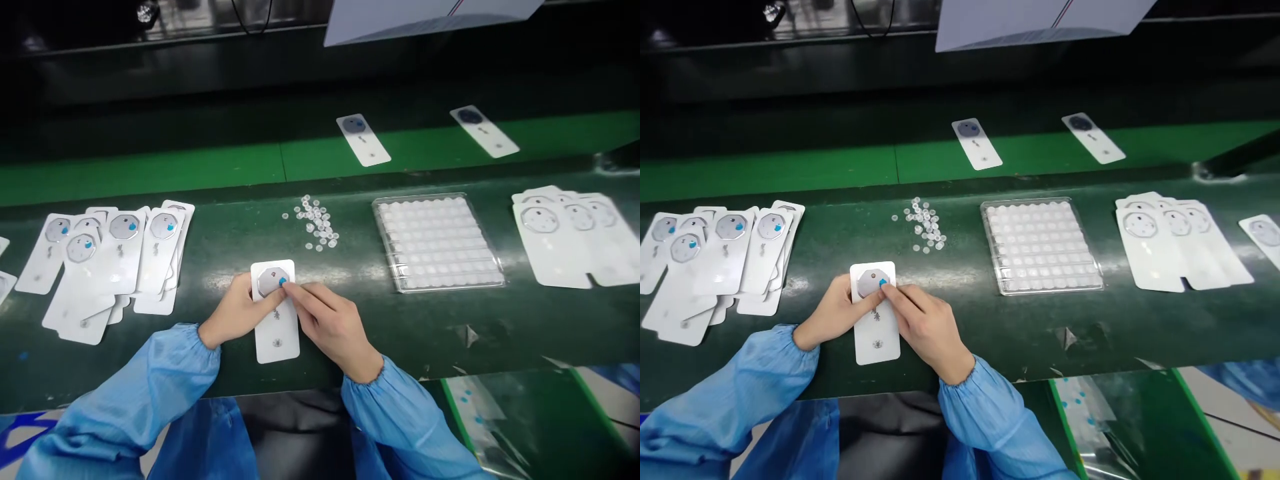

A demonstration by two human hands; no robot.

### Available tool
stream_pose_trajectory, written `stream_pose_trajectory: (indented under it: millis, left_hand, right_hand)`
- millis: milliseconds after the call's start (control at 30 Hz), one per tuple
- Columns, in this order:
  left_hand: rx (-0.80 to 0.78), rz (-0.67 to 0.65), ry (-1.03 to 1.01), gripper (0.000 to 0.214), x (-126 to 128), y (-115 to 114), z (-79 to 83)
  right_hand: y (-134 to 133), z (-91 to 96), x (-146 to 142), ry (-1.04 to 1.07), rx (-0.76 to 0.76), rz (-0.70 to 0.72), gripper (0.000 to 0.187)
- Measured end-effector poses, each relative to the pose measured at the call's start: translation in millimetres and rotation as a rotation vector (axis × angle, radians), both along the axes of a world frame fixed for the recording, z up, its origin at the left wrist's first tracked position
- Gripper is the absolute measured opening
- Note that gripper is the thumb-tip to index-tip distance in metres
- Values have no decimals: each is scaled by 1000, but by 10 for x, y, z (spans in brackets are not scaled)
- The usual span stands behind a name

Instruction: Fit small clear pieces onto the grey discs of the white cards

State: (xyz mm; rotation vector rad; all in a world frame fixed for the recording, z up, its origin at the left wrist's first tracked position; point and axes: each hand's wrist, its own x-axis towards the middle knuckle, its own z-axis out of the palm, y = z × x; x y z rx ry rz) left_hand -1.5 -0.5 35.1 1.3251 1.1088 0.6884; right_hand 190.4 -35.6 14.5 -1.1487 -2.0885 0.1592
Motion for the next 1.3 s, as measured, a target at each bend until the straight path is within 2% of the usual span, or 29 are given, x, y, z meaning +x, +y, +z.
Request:
stream_pose_trajectory:
  millis: [200,300,433,533,633,733,933,1067,1167,1300]
  left_hand:
    - [86,-5,11,14,6,-44,-1]
    - [113,-20,15,14,-4,-70,-53]
    - [81,-49,-12,15,-19,-95,-96]
    - [68,-53,-36,16,-21,-95,-88]
    - [60,-25,-74,17,-16,-74,-69]
    - [39,-18,-94,17,-10,-59,-64]
    - [50,-27,-61,15,-10,-80,-84]
    - [62,-47,-66,13,-6,-88,-79]
    - [64,-40,-81,12,-4,-79,-66]
    - [12,-32,-128,17,-13,-52,-52]
  right_hand:
    - [77,-20,35,-133,78,90,48]
    - [55,-3,29,-156,76,74,51]
    - [-16,62,9,-200,41,21,41]
    - [-19,133,14,-179,-9,83,40]
    - [37,188,19,16,-109,125,40]
    - [94,184,3,189,-131,33,36]
    - [125,120,-21,78,-61,-4,25]
    - [132,160,-12,-13,-89,-14,12]
    - [136,167,-25,26,-192,-7,10]
    - [163,171,-72,471,-527,6,10]
